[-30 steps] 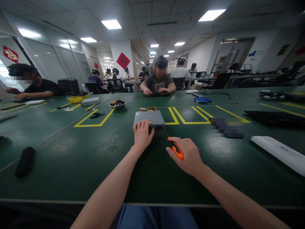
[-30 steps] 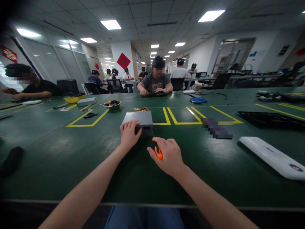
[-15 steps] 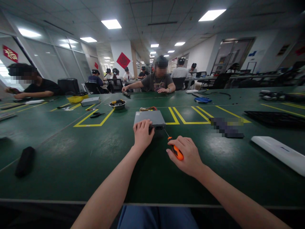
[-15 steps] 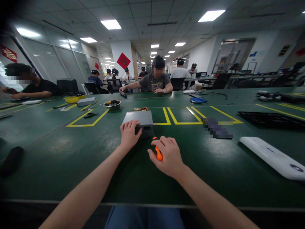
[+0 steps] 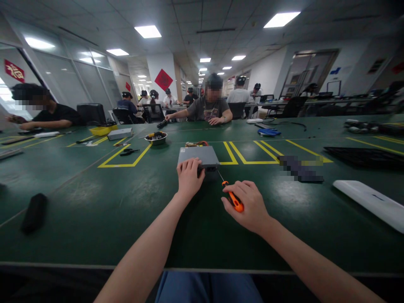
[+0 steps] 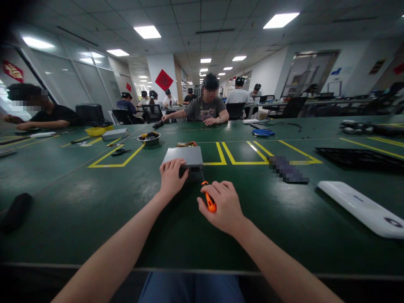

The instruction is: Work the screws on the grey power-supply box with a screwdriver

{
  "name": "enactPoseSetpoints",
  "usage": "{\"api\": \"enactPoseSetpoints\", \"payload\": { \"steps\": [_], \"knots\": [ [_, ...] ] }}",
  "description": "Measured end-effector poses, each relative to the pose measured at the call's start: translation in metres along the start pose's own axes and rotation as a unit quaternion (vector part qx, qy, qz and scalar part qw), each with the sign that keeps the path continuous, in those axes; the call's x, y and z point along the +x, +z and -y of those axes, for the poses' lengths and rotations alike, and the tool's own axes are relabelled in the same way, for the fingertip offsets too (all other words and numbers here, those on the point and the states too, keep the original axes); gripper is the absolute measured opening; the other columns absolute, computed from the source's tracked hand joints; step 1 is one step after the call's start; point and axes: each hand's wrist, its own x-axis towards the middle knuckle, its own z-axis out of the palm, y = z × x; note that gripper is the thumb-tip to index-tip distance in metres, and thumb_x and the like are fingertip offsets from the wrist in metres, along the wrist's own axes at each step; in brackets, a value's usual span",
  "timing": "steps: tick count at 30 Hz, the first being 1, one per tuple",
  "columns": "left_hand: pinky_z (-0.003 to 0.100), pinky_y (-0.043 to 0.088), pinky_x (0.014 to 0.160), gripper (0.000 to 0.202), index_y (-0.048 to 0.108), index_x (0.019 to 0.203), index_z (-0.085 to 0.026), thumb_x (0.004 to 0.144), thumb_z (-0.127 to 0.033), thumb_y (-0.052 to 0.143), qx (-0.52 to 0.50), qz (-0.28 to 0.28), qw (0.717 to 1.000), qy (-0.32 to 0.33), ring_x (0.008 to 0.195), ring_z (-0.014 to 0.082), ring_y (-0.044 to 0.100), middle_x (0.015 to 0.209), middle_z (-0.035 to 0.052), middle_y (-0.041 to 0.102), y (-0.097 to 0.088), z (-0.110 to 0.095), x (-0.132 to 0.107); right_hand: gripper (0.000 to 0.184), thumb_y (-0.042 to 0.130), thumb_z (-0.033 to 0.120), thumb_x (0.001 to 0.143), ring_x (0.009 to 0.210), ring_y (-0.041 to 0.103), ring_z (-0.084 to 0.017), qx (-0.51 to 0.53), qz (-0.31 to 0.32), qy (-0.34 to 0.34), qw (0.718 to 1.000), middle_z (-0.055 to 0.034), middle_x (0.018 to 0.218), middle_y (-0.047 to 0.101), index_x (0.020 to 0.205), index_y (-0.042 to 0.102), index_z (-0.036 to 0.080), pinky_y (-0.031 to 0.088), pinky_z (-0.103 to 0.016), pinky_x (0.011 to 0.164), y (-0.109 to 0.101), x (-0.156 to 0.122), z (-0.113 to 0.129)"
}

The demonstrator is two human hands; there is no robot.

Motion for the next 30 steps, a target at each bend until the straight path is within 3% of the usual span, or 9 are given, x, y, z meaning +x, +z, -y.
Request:
{"api": "enactPoseSetpoints", "payload": {
  "steps": [3, 5, 9, 13, 18, 25, 27, 30],
  "knots": [
    [0.04, 0.028, 0.096, 0.023, 0.053, 0.105, -0.024, 0.082, -0.027, 0.049, -0.001, 0.0, 1.0, -0.001, 0.112, 0.0231, 0.046, 0.119, 0.0045, 0.056, -0.001, 0.0, 0.0, 0.017, 0.052, 0.031, 0.081, 0.068, 0.055, -0.017, 0.013, -0.046, 0.052, 0.998, -0.0027, 0.078, 0.06, 0.093, 0.049, 0.019, 0.041, -0.034, 0.071, 0.002, 0.0, -0.001],
    [0.04, 0.028, 0.096, 0.024, 0.053, 0.105, -0.025, 0.082, -0.027, 0.049, -0.002, 0.001, 1.0, 0.001, 0.112, 0.023, 0.046, 0.119, 0.0044, 0.056, -0.001, 0.0, 0.0, 0.011, 0.051, 0.027, 0.081, 0.067, 0.055, -0.017, 0.013, -0.062, 0.04, 0.997, -0.0024, 0.076, 0.06, 0.089, 0.049, 0.02, 0.042, -0.033, 0.071, 0.003, -0.001, -0.003],
    [0.041, 0.028, 0.097, 0.024, 0.053, 0.105, -0.025, 0.081, -0.027, 0.05, -0.003, 0.003, 1.0, -0.002, 0.112, 0.0231, 0.046, 0.119, 0.0044, 0.056, 0.0, 0.0, 0.0, 0.009, 0.051, 0.018, 0.075, 0.072, 0.054, -0.017, -0.004, -0.025, -0.027, 0.999, -0.002, 0.075, 0.057, 0.082, 0.055, 0.02, 0.039, -0.037, 0.079, 0.002, -0.002, -0.004],
    [0.04, 0.028, 0.097, 0.024, 0.053, 0.105, -0.025, 0.081, -0.026, 0.05, -0.003, 0.0, 1.0, -0.002, 0.112, 0.0227, 0.046, 0.12, 0.0039, 0.056, 0.0, 0.0, 0.0, 0.009, 0.053, 0.022, 0.075, 0.074, 0.054, -0.018, 0.0, 0.005, -0.019, 1.0, -0.0024, 0.076, 0.057, 0.083, 0.057, 0.02, 0.037, -0.038, 0.08, 0.0, 0.0, -0.001],
    [0.04, 0.028, 0.096, 0.024, 0.053, 0.105, -0.025, 0.081, -0.027, 0.05, -0.004, -0.005, 1.0, -0.001, 0.112, 0.0223, 0.046, 0.119, 0.0034, 0.056, 0.001, 0.001, 0.0, 0.013, 0.049, 0.026, 0.082, 0.07, 0.056, -0.017, 0.029, -0.052, 0.036, 0.998, -0.0031, 0.081, 0.062, 0.093, 0.051, 0.019, 0.04, -0.035, 0.076, 0.001, 0.001, -0.003],
    [0.041, 0.028, 0.097, 0.024, 0.053, 0.105, -0.025, 0.081, -0.027, 0.05, 0.003, 0.001, 1.0, -0.002, 0.112, 0.023, 0.046, 0.12, 0.0037, 0.056, 0.0, 0.0, 0.0, 0.011, 0.05, 0.018, 0.074, 0.071, 0.052, -0.017, -0.027, 0.011, -0.026, 0.999, -0.0018, 0.073, 0.054, 0.081, 0.058, 0.019, 0.037, -0.037, 0.078, 0.001, 0.001, -0.004],
    [0.04, 0.028, 0.097, 0.024, 0.053, 0.105, -0.025, 0.081, -0.027, 0.05, 0.004, 0.002, 1.0, -0.002, 0.112, 0.0229, 0.046, 0.12, 0.0036, 0.056, 0.0, 0.0, 0.0, 0.01, 0.05, 0.019, 0.075, 0.069, 0.051, -0.016, -0.01, -0.002, -0.028, 1.0, -0.0014, 0.072, 0.053, 0.081, 0.058, 0.019, 0.039, -0.036, 0.075, -0.002, 0.0, -0.004],
    [0.04, 0.029, 0.097, 0.024, 0.053, 0.105, -0.025, 0.081, -0.027, 0.051, 0.003, 0.005, 1.0, -0.003, 0.113, 0.0226, 0.046, 0.12, 0.0034, 0.056, 0.001, 0.001, -0.001, 0.011, 0.052, 0.018, 0.076, 0.066, 0.051, -0.016, 0.046, -0.076, -0.024, 0.996, -0.001, 0.072, 0.052, 0.085, 0.056, 0.021, 0.041, -0.032, 0.067, -0.008, -0.001, -0.008]
  ]
}}
